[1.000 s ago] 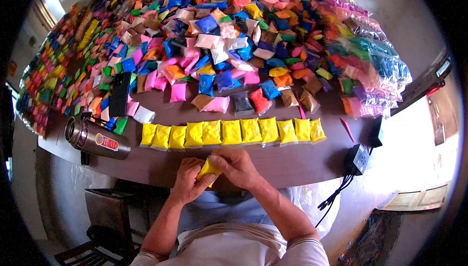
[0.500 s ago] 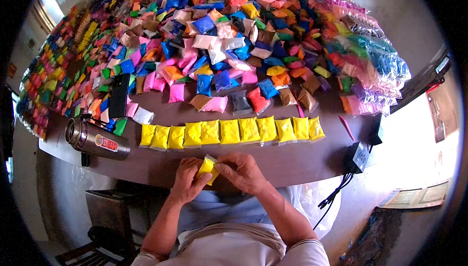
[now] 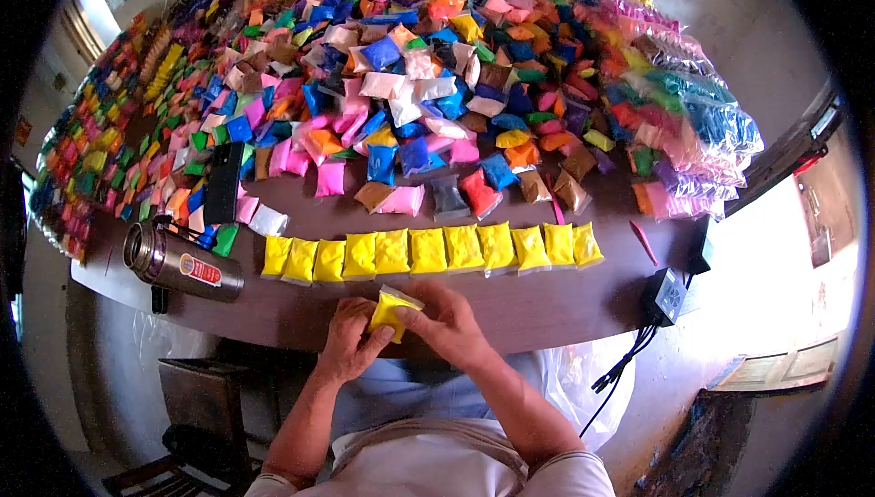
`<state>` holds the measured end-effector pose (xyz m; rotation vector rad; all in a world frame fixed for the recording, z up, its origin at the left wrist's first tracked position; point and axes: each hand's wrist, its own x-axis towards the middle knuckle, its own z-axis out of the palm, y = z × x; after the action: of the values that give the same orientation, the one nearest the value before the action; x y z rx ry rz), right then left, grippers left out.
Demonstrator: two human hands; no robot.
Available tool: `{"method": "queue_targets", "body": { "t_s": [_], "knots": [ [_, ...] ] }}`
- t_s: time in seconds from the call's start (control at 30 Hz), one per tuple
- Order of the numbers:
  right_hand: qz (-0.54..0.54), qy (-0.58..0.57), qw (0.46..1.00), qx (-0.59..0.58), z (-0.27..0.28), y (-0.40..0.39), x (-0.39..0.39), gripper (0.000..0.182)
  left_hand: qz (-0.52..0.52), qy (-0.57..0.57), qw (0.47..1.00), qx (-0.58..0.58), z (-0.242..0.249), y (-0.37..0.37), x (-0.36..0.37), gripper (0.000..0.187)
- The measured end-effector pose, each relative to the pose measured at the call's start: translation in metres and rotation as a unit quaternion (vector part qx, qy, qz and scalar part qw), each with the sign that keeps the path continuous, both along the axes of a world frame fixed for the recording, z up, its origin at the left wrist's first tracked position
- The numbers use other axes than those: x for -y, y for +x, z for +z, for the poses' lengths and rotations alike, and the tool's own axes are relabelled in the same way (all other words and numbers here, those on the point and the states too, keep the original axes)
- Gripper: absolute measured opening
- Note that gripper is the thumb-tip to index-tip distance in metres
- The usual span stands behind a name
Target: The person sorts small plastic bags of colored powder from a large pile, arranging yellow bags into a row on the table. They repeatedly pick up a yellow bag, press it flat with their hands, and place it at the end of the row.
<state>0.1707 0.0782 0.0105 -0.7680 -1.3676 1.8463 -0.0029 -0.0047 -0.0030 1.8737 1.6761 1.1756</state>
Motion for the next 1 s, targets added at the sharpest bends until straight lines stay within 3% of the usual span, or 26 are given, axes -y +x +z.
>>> {"method": "queue_targets", "body": {
  "t_s": [0.1,0.23,0.3,0.43,0.53,0.7,0.9,1.0],
  "knots": [
    [0.089,-0.047,0.993,0.065,0.018,0.006,0.0,0.044,-0.003,-0.015,1.0,0.005,-0.002,-0.001,0.002,0.034],
    [0.095,-0.02,0.991,0.09,0.009,0.006,0.001,0.045,0.001,-0.023,1.0,0.007,0.001,0.0,0.002,0.036],
    [0.056,-0.027,0.998,-0.003,-0.005,0.004,0.001,0.043,-0.003,-0.026,1.0,0.008,0.003,-0.001,0.002,0.036],
    [0.059,-0.034,0.998,-0.014,-0.004,0.007,-0.004,0.04,-0.004,-0.027,1.0,0.009,0.001,0.0,0.003,0.033],
    [0.099,-0.06,0.992,0.042,0.009,0.011,-0.006,0.028,0.0,-0.022,1.0,0.005,0.001,0.0,0.001,0.03],
    [0.117,-0.023,0.986,0.117,0.007,0.012,-0.004,0.027,-0.006,-0.039,0.999,-0.006,0.002,0.001,0.001,0.027],
    [0.115,0.039,0.986,0.113,0.002,0.012,-0.003,0.028,-0.009,-0.021,1.0,0.0,0.005,0.002,0.001,0.022],
    [0.054,0.086,0.988,0.112,0.011,0.019,-0.002,0.029,-0.008,-0.012,1.0,-0.026,0.01,0.005,-0.002,0.019]
  ]
}}
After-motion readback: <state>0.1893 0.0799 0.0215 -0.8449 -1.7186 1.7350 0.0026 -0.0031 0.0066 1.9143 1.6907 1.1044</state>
